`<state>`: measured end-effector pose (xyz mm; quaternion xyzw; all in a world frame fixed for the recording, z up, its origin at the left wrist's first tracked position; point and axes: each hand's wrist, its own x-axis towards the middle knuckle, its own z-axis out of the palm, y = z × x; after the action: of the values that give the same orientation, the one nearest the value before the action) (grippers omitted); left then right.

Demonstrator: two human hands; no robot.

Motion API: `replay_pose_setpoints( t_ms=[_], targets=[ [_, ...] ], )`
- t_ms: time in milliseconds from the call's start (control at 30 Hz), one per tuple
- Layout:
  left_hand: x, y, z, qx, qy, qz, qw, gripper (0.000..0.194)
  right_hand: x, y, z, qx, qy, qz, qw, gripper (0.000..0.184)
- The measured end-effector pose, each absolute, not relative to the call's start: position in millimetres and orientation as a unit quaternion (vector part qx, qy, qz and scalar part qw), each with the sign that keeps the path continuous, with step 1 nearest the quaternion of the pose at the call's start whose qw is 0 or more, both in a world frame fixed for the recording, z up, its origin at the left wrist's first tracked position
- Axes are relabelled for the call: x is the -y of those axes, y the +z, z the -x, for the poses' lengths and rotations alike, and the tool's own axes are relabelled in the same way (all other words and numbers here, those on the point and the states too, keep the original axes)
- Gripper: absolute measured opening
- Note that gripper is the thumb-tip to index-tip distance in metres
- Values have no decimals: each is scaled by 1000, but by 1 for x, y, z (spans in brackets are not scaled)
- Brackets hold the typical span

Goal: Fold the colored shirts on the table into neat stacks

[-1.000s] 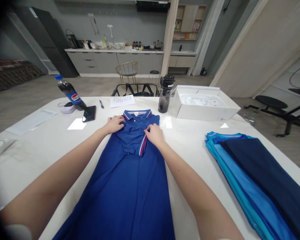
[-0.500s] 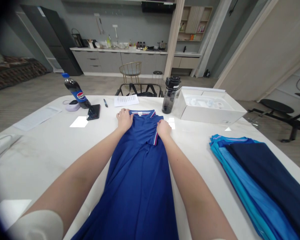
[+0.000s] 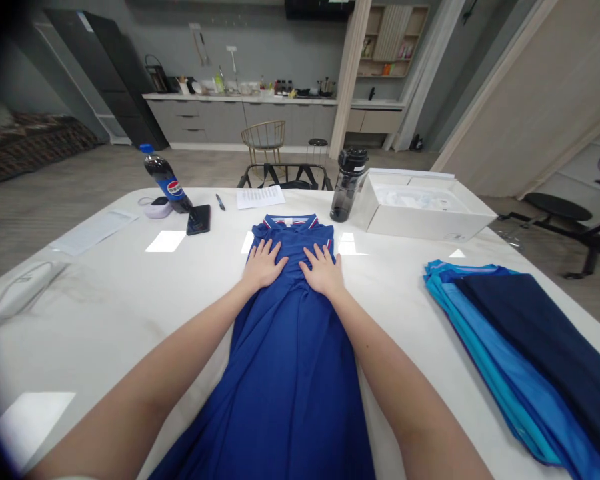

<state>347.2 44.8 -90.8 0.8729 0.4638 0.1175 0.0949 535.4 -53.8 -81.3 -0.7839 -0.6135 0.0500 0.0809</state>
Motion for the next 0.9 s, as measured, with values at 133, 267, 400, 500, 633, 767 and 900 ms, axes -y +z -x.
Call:
replay_pose_setpoints(
  t_ms=[133,267,400,500,633,767,900],
  targets=[
    [-41,-81,-348,-460,126,-874,97,69,55,-77,-534,611,41,786,81,59],
    [-21,-74,-341,-438,168,-880,75,58,56,-74,-531,608,50,789,79,58],
    [13,-78,-326,-435,120,-887,96,60,56,-77,-533,612,48,784,87,59],
    [34,-82,-317,-427,107,-892,103,64,56,-78,-533,615,46,782,91,59],
    [43,-84,-314,-437,113,-887,98,64,62,-71,-526,611,17,784,105,56],
    [43,-82,-315,-439,106,-887,100,65,76,-58,-509,620,-56,769,142,51],
    [43,-82,-315,-436,101,-889,95,66,106,-53,-487,625,-24,767,146,53]
  ],
)
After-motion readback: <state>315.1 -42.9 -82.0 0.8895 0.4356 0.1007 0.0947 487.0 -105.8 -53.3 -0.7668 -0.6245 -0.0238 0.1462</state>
